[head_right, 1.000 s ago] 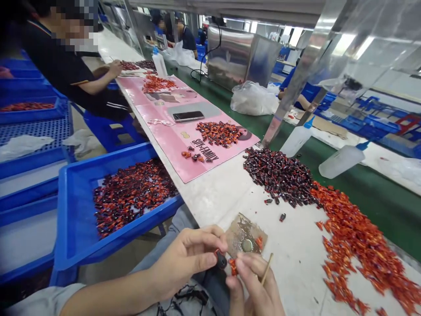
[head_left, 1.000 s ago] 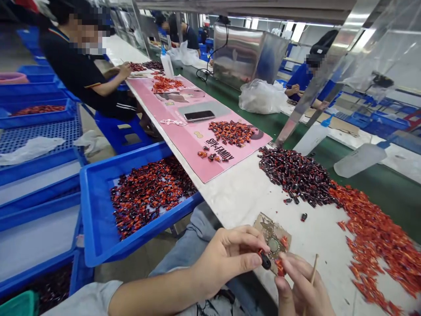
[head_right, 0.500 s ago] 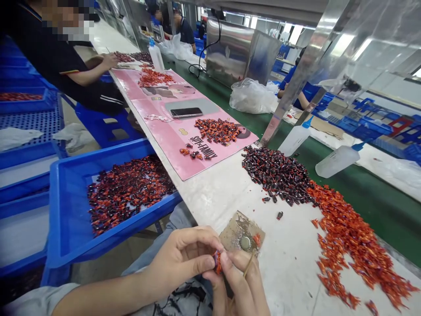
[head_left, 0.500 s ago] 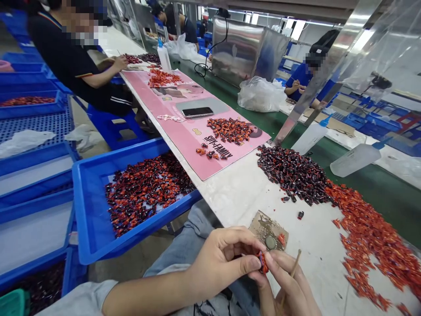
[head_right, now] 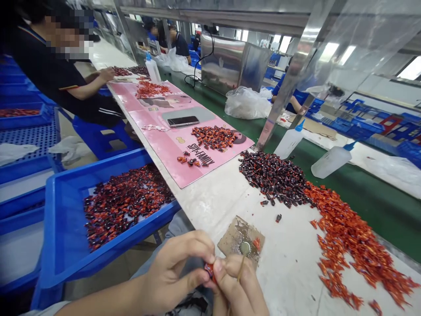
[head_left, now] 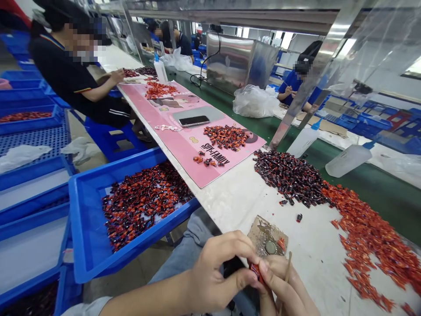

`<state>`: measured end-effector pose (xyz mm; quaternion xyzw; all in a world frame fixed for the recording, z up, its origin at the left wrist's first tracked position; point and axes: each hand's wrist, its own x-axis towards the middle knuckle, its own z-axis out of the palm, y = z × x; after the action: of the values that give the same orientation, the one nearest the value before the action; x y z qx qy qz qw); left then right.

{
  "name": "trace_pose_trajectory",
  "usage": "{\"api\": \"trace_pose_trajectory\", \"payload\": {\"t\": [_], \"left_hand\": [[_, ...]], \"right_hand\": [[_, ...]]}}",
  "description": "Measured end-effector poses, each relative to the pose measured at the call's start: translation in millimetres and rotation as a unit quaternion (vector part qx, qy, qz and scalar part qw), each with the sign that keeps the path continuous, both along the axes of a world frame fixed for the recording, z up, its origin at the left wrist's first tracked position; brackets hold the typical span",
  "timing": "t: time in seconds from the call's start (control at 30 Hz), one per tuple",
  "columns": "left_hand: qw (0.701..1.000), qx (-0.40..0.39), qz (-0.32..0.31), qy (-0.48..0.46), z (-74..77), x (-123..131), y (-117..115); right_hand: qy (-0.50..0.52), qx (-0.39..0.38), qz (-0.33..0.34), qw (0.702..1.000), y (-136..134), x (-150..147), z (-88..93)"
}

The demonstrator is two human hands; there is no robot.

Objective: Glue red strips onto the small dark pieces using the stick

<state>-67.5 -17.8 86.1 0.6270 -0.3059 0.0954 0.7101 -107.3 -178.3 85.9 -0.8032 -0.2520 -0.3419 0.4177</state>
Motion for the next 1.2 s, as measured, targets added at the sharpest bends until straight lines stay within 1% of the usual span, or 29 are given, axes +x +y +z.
{"api": "trace_pose_trajectory", "payload": {"t": [0.07, 0.1, 0.13, 0.2, 0.23, 0.3, 0.4, 0.47, 0.5, 0.6, 0.67, 0.73, 0.83, 0.93, 1.03, 1.1, 1.2], "left_hand": [[1.000, 0.020, 0.006, 0.012, 1.9, 1, 1], [0.999, 0.036, 0.003, 0.019, 2.1, 2, 2], [0.998, 0.055, -0.011, 0.026, 1.8, 2, 3], [0.994, 0.086, -0.057, 0.033, 0.7, 1, 4], [0.993, 0.091, -0.074, 0.031, 0.2, 1, 5], [0.992, 0.086, -0.083, 0.030, 0.4, -1, 7], [0.995, 0.081, -0.062, 0.019, 4.2, -2, 8], [0.994, 0.100, -0.050, -0.006, 8.0, -3, 9], [0.992, 0.113, -0.045, -0.023, 9.8, -3, 10], [0.985, 0.149, -0.034, -0.077, 14.0, -3, 12], [0.979, 0.170, -0.027, -0.114, 15.6, -3, 15], [0.971, 0.191, -0.012, -0.145, 16.7, -3, 19], [0.964, 0.205, 0.016, -0.171, 18.2, -2, 23], [0.962, 0.201, 0.022, -0.181, 18.9, -2, 26], [0.963, 0.164, 0.038, -0.212, 17.0, -1, 25], [0.959, 0.139, 0.056, -0.240, 14.9, -1, 23], [0.956, 0.132, 0.064, -0.255, 12.7, -3, 20]], "right_hand": [[-0.023, 0.030, -0.036, 0.999, 6, -1, -2.1], [-0.028, 0.033, -0.042, 0.998, 8, -2, -2.6], [-0.031, 0.030, -0.041, 0.998, 10, -3, -2.8], [-0.034, 0.019, -0.026, 0.999, 11, -4, -2.9], [-0.031, 0.013, -0.020, 0.999, 11, -5, -3.2], [-0.024, 0.005, -0.012, 1.000, 10, -6, -4.8], [-0.002, 0.042, -0.028, 0.999, 11, -6, -6.5], [0.028, 0.065, -0.035, 0.997, 16, -4, -4.4], [0.050, 0.071, -0.025, 0.996, 18, -3, -2.4], [0.121, 0.083, 0.049, 0.988, 25, -2, 3.6], [0.143, 0.095, 0.090, 0.981, 26, -2, 4.8], [0.149, 0.092, 0.109, 0.978, 26, -3, 4.1], [0.141, 0.068, 0.121, 0.980, 23, -5, 3.3], [0.127, 0.033, 0.123, 0.984, 21, -5, 4.7], [0.125, 0.001, 0.117, 0.985, 22, -6, 6.1], [0.122, 0.002, 0.111, 0.986, 24, -6, 6.6], [0.133, 0.018, 0.124, 0.983, 29, -7, 7.0]]}}
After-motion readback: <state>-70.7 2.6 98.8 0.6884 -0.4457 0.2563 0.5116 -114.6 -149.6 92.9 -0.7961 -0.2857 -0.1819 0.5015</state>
